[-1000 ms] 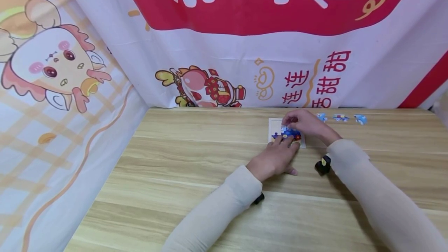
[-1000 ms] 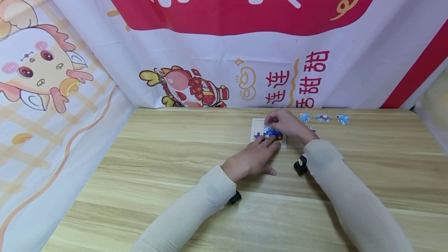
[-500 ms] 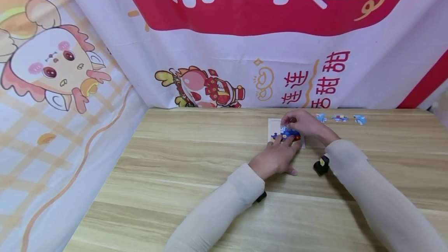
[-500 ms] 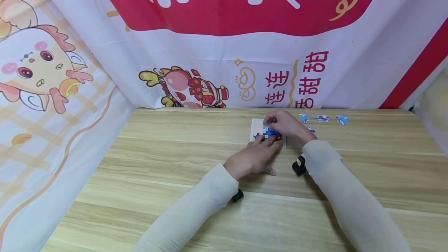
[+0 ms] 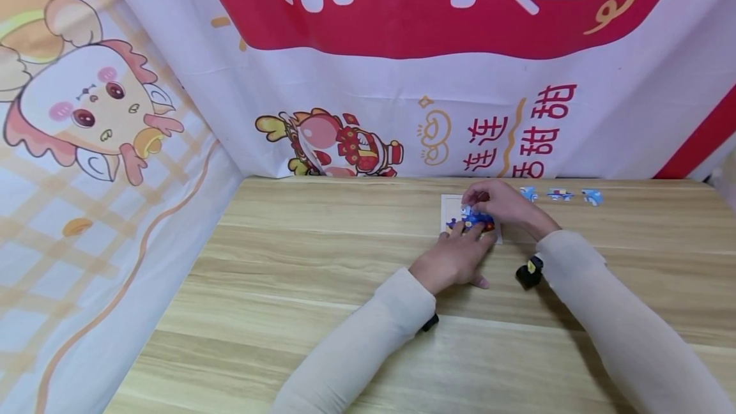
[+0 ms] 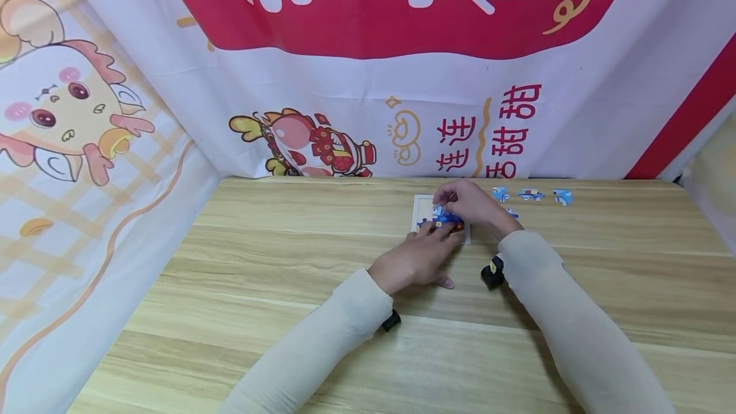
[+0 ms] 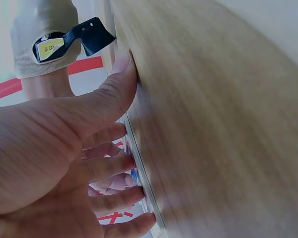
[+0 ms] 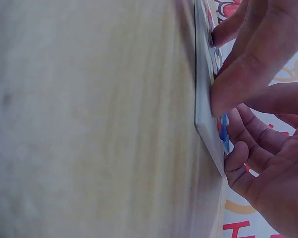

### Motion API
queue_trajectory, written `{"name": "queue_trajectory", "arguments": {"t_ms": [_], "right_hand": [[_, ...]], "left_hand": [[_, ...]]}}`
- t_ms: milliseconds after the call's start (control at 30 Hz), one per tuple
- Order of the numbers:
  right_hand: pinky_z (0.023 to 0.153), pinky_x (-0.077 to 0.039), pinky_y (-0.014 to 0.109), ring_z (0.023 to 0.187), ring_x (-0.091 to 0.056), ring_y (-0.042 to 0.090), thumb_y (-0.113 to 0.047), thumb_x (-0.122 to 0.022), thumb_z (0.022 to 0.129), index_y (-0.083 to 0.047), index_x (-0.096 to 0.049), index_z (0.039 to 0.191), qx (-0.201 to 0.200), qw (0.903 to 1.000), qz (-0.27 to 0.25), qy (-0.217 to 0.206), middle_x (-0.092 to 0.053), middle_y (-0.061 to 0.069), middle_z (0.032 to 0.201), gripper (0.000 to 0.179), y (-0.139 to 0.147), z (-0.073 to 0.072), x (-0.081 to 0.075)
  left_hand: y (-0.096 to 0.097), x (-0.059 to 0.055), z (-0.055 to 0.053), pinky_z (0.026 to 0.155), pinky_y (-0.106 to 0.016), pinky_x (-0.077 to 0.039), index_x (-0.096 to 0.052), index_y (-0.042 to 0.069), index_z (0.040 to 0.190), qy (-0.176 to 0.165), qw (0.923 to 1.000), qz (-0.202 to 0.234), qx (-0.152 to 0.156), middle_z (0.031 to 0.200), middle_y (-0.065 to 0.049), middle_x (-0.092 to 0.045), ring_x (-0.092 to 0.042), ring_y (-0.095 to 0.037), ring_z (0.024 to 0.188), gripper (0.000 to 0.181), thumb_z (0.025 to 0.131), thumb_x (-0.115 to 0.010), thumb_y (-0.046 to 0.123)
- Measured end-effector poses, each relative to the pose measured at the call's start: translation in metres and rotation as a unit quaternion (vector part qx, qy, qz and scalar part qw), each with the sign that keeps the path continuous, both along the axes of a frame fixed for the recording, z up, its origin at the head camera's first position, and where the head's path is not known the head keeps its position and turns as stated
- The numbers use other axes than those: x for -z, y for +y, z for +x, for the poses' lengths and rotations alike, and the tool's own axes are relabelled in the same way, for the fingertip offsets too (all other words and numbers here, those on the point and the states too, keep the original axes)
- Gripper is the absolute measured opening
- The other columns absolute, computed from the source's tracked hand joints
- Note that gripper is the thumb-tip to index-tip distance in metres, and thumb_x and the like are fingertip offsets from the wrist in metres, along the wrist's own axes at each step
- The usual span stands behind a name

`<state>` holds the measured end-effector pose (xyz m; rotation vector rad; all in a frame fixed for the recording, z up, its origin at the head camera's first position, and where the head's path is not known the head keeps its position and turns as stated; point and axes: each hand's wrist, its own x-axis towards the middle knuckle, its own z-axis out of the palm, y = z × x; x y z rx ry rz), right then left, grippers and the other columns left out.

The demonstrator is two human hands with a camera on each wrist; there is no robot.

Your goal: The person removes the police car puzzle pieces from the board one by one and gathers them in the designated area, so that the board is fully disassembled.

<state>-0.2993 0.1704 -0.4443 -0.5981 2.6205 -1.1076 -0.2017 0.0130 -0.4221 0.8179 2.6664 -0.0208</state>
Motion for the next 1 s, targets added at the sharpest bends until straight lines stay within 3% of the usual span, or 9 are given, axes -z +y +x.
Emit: {"name": "queue_trajectory", "arguments": {"t_ms": [233, 467, 1000], "right_hand": [[0.104, -0.049, 0.056, 0.111, -0.064, 0.035, 0.005, -0.058, 0.099, 0.001, -0.073, 0.117, 0.000, 1.0000, -0.004, -0.004, -0.073, 0.020, 0.117, 0.023, 0.0005, -0.0001, -0.0009], [0.104, -0.049, 0.056, 0.112, -0.065, 0.035, 0.005, -0.058, 0.099, 0.001, -0.072, 0.117, -0.011, 0.9998, -0.009, -0.010, -0.073, 0.020, 0.117, 0.023, 0.0008, -0.0025, 0.0018], [0.104, -0.049, 0.056, 0.112, -0.065, 0.035, 0.004, -0.060, 0.098, 0.001, -0.072, 0.118, -0.007, 0.9998, -0.013, -0.015, -0.073, 0.020, 0.118, 0.024, 0.0014, -0.0020, 0.0013]], "left_hand": [[0.0000, -0.0004, -0.0015, 0.118, -0.053, -0.041, -0.027, 0.034, 0.166, 0.016, 0.9999, 0.003, 0.005, 0.171, 0.003, -0.030, -0.033, -0.029, 0.152, 0.100, 0.085, -0.080, 0.057], [0.0000, 0.0009, -0.0040, 0.119, -0.053, -0.039, -0.022, 0.037, 0.168, 0.010, 0.9999, 0.001, 0.001, 0.174, 0.002, -0.024, -0.030, -0.029, 0.154, 0.104, 0.084, -0.079, 0.059], [-0.0008, -0.0011, -0.0048, 0.120, -0.054, -0.037, -0.023, 0.037, 0.167, 0.004, 1.0000, -0.006, 0.006, 0.174, 0.002, -0.024, -0.027, -0.029, 0.155, 0.101, 0.085, -0.077, 0.061]]}}
